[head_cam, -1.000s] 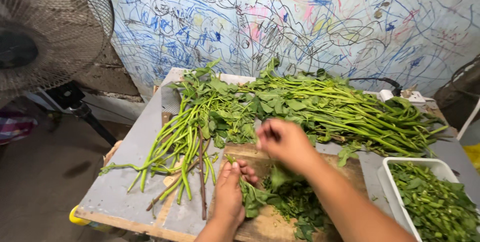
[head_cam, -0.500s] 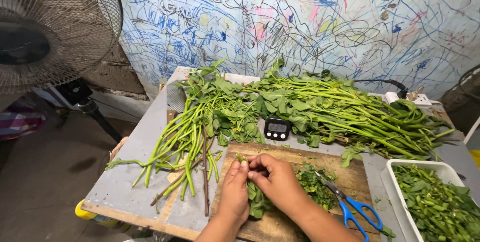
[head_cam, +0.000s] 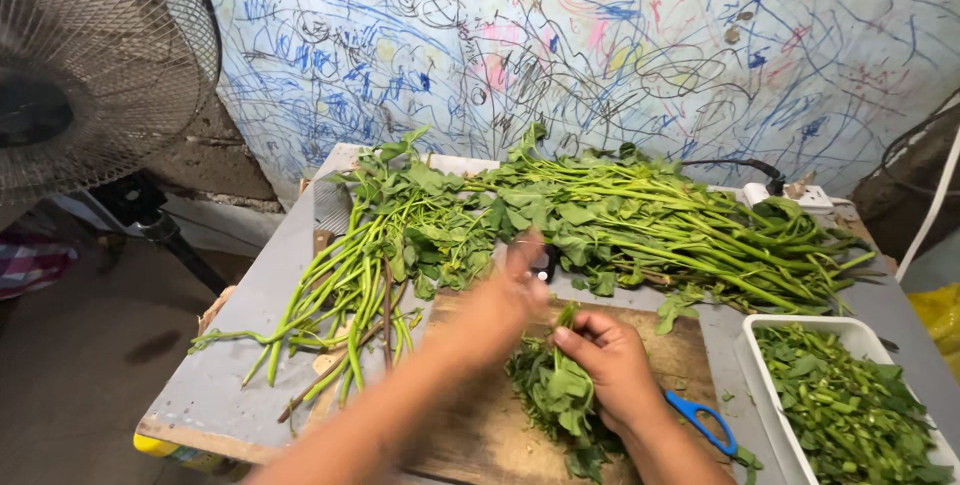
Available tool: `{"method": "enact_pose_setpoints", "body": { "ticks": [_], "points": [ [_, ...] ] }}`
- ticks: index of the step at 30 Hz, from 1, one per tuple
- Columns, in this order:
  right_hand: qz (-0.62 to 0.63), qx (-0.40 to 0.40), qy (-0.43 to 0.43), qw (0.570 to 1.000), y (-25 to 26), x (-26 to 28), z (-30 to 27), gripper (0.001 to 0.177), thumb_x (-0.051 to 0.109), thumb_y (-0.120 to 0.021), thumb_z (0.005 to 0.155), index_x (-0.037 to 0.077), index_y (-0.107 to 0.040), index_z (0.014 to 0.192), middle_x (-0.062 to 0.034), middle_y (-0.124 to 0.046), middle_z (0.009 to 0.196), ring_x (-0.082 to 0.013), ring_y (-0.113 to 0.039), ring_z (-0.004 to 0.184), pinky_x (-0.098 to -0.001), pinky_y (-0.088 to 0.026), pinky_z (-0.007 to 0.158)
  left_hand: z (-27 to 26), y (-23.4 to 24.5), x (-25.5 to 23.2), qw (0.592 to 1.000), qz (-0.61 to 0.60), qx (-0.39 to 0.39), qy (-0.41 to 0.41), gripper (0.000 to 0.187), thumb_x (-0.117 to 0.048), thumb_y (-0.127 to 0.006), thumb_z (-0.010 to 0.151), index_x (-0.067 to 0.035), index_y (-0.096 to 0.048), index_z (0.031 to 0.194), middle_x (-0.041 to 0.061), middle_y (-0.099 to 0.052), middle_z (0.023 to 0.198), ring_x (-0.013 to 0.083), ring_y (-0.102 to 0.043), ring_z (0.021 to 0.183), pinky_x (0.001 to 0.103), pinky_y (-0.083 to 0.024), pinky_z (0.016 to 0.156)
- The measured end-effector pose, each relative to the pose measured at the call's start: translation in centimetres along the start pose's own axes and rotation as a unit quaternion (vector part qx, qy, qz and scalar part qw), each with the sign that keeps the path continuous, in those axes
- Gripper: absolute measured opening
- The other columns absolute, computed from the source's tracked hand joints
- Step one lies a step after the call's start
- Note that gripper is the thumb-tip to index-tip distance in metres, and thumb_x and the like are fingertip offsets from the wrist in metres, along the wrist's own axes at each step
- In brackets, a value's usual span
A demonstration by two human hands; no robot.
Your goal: The person uses blue-handled scissors to cut green leafy vegetables on a wooden cutting board, placing the chopped pieces into a white container. The person repeatedly picks up bunches of greens, trims them, and transfers the cut pieces to the container.
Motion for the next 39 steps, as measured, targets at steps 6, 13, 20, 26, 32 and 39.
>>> {"method": "enact_pose_setpoints", "body": {
  "ticks": [6, 13, 20, 26, 32, 39],
  "points": [
    [-0.007, 0.017, 0.0, 1.0, 0.8, -1.3, -0.2, 0.012, 0.008, -0.075, 0.087, -0.001, -0.074, 0.095, -0.0063, -0.077, 0.087, -0.0121, -0.069, 0.077, -0.0284, -0.055, 0.075, 10.0, 16.2, 3.2, 0.86, 0.5, -0.082, -0.06, 0.027, -0.01, -0.068, 0.078, -0.019, -0.079, 0.101, 0.014, -0.073, 0.108, 0.0364, -0.069, 0.099, 0.047, -0.055, 0.085],
    [-0.018, 0.055, -0.002, 0.998, 0.6, -2.4, -0.4, 0.007, 0.006, -0.077, 0.087, 0.001, -0.073, 0.092, 0.0001, -0.071, 0.084, -0.0086, -0.063, 0.076, -0.0264, -0.052, 0.073, 12.0, 16.0, 7.4, 0.844, 0.535, -0.013, 0.037, 0.017, -0.023, -0.072, 0.082, -0.015, -0.078, 0.095, 0.015, -0.072, 0.108, 0.0361, -0.069, 0.098, 0.048, -0.056, 0.085],
    [0.0, 0.052, 0.011, 0.999, 0.4, -2.1, -0.7, 0.008, 0.006, -0.074, 0.087, 0.002, -0.071, 0.094, -0.0034, -0.076, 0.091, -0.0117, -0.072, 0.087, -0.0276, -0.056, 0.082, 7.3, 18.5, 0.5, 0.913, 0.331, -0.238, -0.023, 0.026, -0.03, -0.068, 0.095, -0.006, -0.075, 0.091, 0.016, -0.071, 0.082, 0.0316, -0.066, 0.073, 0.044, -0.052, 0.069],
    [-0.005, 0.048, 0.035, 0.998, -0.4, -0.8, -1.2, 0.019, 0.008, -0.07, 0.092, -0.001, -0.07, 0.109, -0.007, -0.076, 0.096, -0.0142, -0.07, 0.089, -0.0295, -0.055, 0.086, -1.5, 8.4, 0.7, 0.981, -0.008, -0.193, -0.025, 0.021, -0.024, -0.069, 0.094, -0.005, -0.075, 0.089, -0.004, -0.059, 0.062, 0.0046, -0.047, 0.057, 0.025, -0.04, 0.052],
    [0.003, 0.02, 0.041, 0.999, -0.2, 1.9, -2.0, 0.025, 0.009, -0.068, 0.095, -0.003, -0.071, 0.116, -0.0101, -0.077, 0.093, -0.0145, -0.067, 0.084, -0.0293, -0.053, 0.083, -5.4, 0.4, 2.4, 0.962, -0.251, -0.076, 0.076, 0.021, -0.022, -0.065, 0.102, -0.004, -0.076, 0.099, -0.005, -0.057, 0.069, 0.0063, -0.048, 0.064, 0.023, -0.039, 0.058],
    [-0.084, 0.042, 0.07, 0.993, -1.4, 3.2, -3.5, 0.021, 0.006, -0.069, 0.093, -0.003, -0.073, 0.112, -0.007, -0.077, 0.093, -0.0128, -0.068, 0.086, -0.0276, -0.054, 0.081, -9.0, -4.8, 3.4, 0.69, -0.634, -0.159, 0.311, 0.036, -0.013, -0.051, 0.096, -0.023, -0.058, 0.13, 0.004, -0.073, 0.103, 0.0181, -0.072, 0.086, 0.033, -0.054, 0.075]
  ]
}}
Point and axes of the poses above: each hand's wrist, its own z-axis towards the middle knuckle, its own y-axis out of the back of the hand, x = y × z, the point moved 6 cm from there along z, towards the middle knuckle
